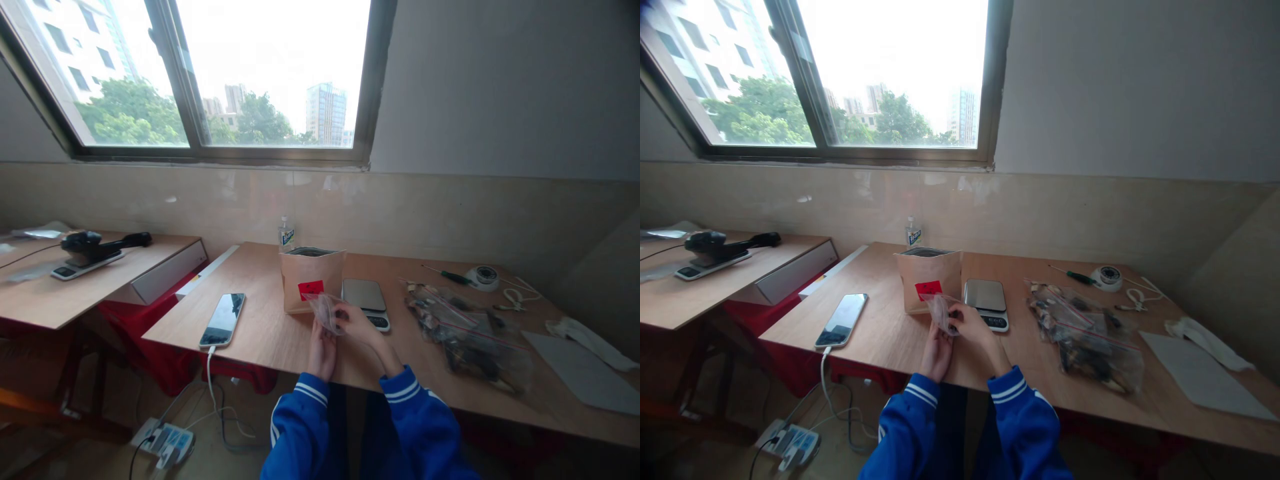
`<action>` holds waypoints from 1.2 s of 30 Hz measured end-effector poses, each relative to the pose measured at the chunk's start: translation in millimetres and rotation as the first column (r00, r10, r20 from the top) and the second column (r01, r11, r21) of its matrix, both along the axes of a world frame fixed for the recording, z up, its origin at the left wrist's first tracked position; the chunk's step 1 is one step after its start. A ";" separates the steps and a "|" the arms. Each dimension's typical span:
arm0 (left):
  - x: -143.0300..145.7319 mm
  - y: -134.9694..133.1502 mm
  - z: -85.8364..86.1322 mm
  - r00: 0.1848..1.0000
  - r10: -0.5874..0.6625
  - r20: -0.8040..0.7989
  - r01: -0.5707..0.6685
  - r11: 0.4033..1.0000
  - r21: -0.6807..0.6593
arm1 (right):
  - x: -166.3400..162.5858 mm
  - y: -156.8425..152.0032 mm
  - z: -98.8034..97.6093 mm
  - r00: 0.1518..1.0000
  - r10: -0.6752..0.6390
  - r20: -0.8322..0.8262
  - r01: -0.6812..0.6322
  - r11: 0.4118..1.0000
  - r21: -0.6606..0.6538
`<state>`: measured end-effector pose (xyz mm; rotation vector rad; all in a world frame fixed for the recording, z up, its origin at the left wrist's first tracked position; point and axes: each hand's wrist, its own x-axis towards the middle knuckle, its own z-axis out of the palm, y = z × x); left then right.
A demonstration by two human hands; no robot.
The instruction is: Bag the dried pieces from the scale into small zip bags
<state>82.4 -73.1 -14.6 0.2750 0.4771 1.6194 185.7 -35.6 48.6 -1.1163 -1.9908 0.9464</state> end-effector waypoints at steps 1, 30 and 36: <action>-0.1 0.0 -0.2 1.000 0.011 -0.002 -0.011 1.000 0.004 | -0.8 -1.2 -1.3 1.000 -0.010 -0.006 0.010 1.000 0.002; -3.9 -2.3 14.0 0.988 -0.035 0.147 0.038 0.999 -0.015 | 16.9 15.4 81.8 0.765 -0.010 -0.643 0.012 1.000 -0.001; -5.0 -1.4 9.7 0.989 -0.052 0.136 0.058 0.998 -0.039 | -14.0 41.3 142.6 0.786 0.062 -0.615 0.153 0.944 0.292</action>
